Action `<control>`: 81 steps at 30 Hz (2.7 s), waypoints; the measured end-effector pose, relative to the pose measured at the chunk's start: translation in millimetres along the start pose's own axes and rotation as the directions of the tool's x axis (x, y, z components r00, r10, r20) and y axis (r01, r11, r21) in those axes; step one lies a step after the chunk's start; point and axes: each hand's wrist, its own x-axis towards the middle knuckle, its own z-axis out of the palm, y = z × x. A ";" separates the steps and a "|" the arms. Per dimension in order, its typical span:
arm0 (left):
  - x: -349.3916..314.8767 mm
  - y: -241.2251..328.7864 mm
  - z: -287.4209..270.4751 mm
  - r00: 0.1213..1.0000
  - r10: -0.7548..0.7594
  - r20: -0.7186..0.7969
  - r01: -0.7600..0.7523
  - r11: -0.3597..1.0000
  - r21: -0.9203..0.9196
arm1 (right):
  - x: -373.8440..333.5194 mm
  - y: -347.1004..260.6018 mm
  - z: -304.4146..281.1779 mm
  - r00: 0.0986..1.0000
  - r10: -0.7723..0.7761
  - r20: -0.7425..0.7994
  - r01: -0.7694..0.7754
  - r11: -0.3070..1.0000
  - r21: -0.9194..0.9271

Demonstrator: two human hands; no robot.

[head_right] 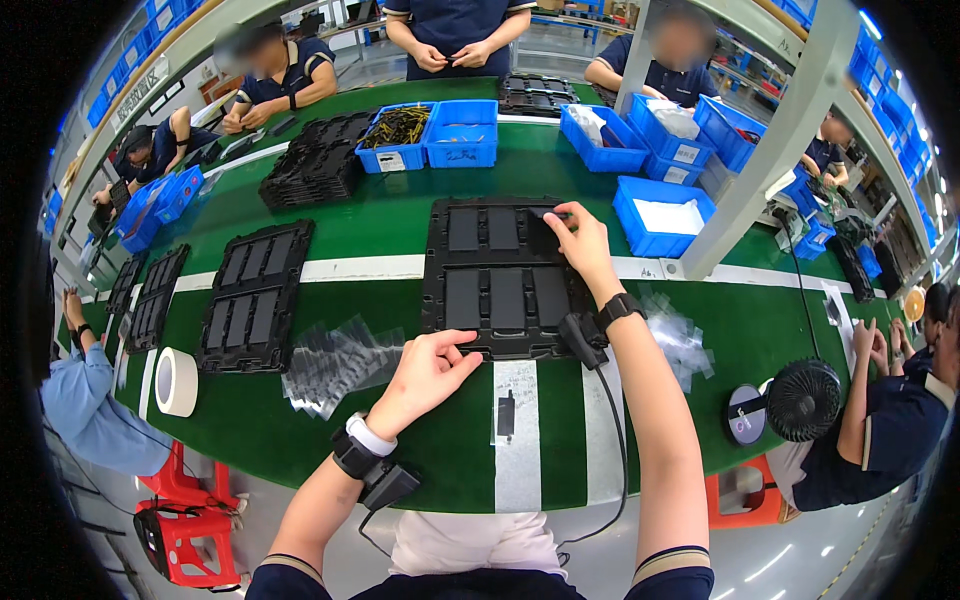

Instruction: The recorder is assembling small electronic components on a factory production line, specifically applying a protective film or component to a black rectangular housing.

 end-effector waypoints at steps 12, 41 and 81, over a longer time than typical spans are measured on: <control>3.9 12.7 -5.6 0.990 -0.103 0.098 0.137 0.511 -0.849 | -136.0 -94.3 -24.2 0.722 -0.605 0.335 0.604 0.788 0.121; 3.9 31.1 -13.1 0.950 0.272 -0.154 -0.277 0.961 -0.016 | -138.0 -85.2 -18.0 0.956 -0.279 0.092 0.258 0.947 0.190; -14.9 25.9 -8.7 0.869 0.183 0.460 0.160 0.775 -0.611 | -145.4 -84.5 -28.0 0.815 -0.291 0.502 -0.345 0.451 0.823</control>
